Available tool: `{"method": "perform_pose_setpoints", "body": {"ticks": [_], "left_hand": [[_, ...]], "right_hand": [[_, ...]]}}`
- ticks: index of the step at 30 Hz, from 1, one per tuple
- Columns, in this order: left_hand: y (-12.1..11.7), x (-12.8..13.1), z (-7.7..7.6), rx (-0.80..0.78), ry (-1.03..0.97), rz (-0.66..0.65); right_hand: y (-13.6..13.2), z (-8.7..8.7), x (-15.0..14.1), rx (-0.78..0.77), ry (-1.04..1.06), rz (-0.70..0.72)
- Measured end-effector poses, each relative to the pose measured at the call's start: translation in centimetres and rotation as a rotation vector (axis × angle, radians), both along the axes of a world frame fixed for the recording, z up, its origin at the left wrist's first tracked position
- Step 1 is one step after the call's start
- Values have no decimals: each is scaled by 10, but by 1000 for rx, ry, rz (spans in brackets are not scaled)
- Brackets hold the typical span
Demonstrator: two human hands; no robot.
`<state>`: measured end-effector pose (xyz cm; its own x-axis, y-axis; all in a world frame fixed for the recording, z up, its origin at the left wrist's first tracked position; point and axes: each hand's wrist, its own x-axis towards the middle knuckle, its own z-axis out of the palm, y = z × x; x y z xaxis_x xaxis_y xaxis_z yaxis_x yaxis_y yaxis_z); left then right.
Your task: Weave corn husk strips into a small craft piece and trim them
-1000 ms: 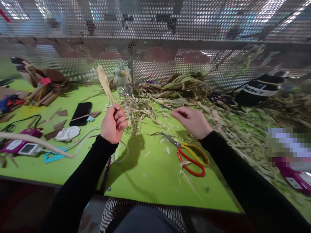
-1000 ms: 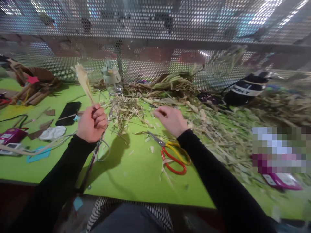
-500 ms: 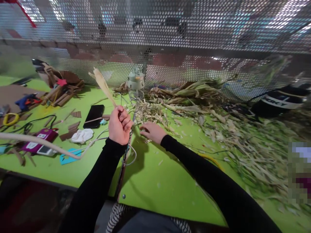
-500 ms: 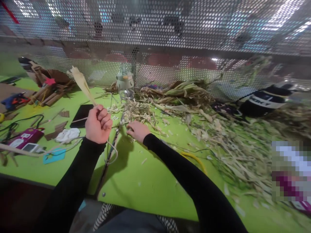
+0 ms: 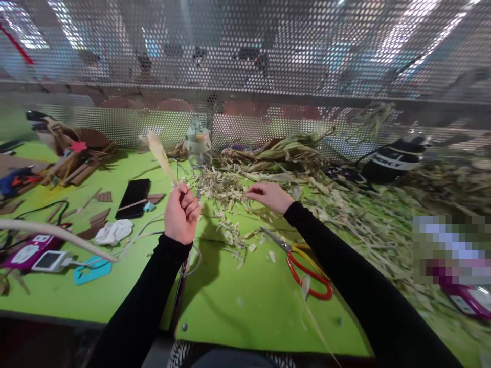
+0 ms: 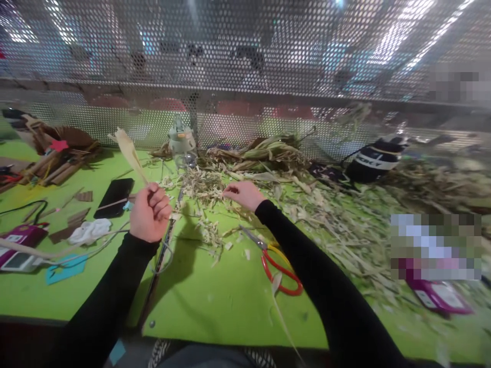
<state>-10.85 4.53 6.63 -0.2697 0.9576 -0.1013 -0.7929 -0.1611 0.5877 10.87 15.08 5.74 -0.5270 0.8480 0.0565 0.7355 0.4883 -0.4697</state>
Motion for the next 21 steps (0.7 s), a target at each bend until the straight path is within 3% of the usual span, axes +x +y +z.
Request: {"method": "perform_pose_setpoints", "body": {"ticks": [6, 11, 16, 21], "left_hand": [[3, -4, 0, -29, -9, 40], [4, -7, 1, -42, -8, 50], [4, -5, 1, -42, -2, 48], [4, -2, 2, -25, -10, 19]], "right_hand": [[42, -23, -22, 113, 5, -97], [57, -36, -44, 134, -26, -95], [35, -24, -54, 171, -22, -67], [-3, -29, -73, 31, -43, 234]]}}
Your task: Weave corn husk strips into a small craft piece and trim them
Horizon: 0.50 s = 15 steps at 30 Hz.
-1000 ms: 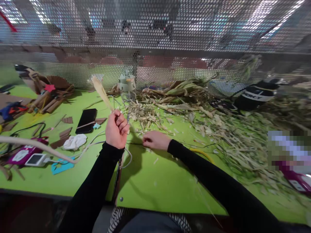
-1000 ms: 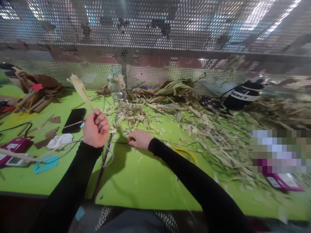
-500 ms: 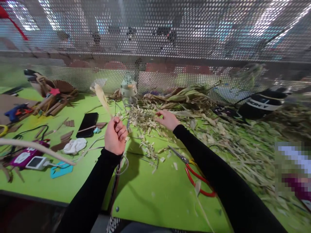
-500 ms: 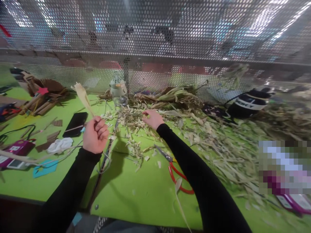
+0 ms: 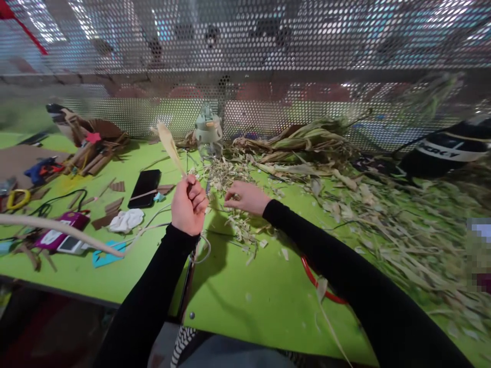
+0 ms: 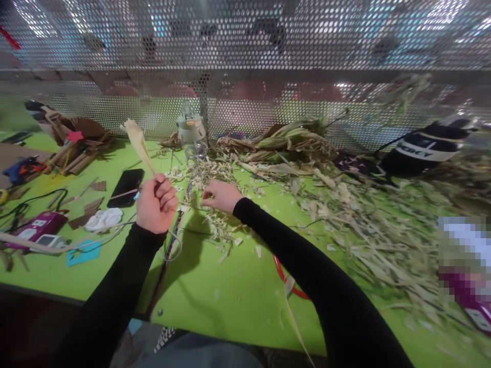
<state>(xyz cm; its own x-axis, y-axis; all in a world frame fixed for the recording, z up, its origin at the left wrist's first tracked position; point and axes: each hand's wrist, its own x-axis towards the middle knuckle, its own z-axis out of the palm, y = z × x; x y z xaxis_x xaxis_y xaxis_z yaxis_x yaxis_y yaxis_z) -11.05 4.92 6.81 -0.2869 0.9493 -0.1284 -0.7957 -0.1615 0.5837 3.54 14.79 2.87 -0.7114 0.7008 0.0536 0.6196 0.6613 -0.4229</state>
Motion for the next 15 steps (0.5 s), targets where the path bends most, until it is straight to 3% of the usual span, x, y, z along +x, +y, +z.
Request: {"method": "perform_pose_setpoints", "body": {"ticks": [4, 6, 11, 15], "left_hand": [[1, 0, -1, -6, 18, -10], [2, 0, -3, -26, 41, -37], [3, 6, -13, -36, 161, -135], [3, 13, -22, -30, 312, -176]], "right_hand": [[-11, -18, -13, -70, 9, 16], [-11, -17, -10, -99, 49, -1], [-16, 18, 24, -250, 244, -57], [-22, 35, 48, -486, 669, -274]]}}
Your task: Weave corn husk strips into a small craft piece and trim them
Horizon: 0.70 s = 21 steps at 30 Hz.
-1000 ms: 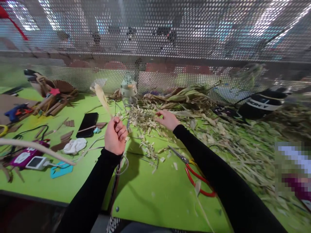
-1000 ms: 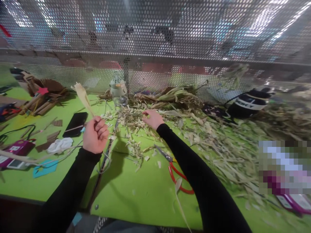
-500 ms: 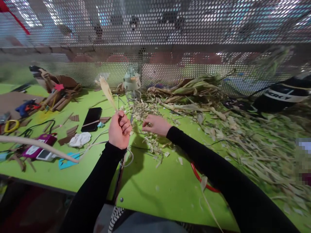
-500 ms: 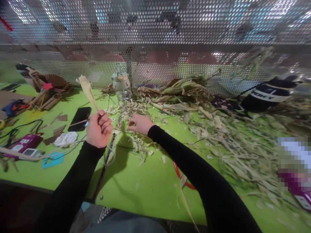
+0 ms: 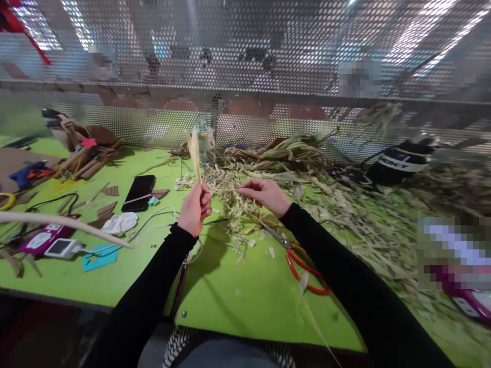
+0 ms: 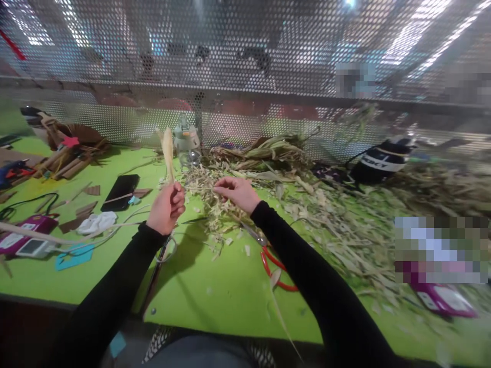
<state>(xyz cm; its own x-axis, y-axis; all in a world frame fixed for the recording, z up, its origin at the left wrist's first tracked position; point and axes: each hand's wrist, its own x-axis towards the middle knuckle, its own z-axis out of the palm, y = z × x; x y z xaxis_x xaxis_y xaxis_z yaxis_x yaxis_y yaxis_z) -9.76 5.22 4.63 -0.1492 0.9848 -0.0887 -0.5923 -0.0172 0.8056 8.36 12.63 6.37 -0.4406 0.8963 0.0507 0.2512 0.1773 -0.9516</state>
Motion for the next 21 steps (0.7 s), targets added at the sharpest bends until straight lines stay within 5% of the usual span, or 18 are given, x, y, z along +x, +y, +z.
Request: {"method": "perform_pose_setpoints", "body": {"ticks": [6, 10, 15, 21], "left_hand": [[-1, 4, -5, -5, 98, -27], [-10, 16, 0, 26, 159, -139], [-16, 45, 2, 102, 300, -245], [-11, 67, -8, 232, 812, -192]], "right_hand": [[-14, 16, 25, 134, 351, -276], [-42, 39, 46, 429, 559, -343], [-69, 37, 58, 763, -191, -72], [-73, 4, 47, 858, -744, -43]]}}
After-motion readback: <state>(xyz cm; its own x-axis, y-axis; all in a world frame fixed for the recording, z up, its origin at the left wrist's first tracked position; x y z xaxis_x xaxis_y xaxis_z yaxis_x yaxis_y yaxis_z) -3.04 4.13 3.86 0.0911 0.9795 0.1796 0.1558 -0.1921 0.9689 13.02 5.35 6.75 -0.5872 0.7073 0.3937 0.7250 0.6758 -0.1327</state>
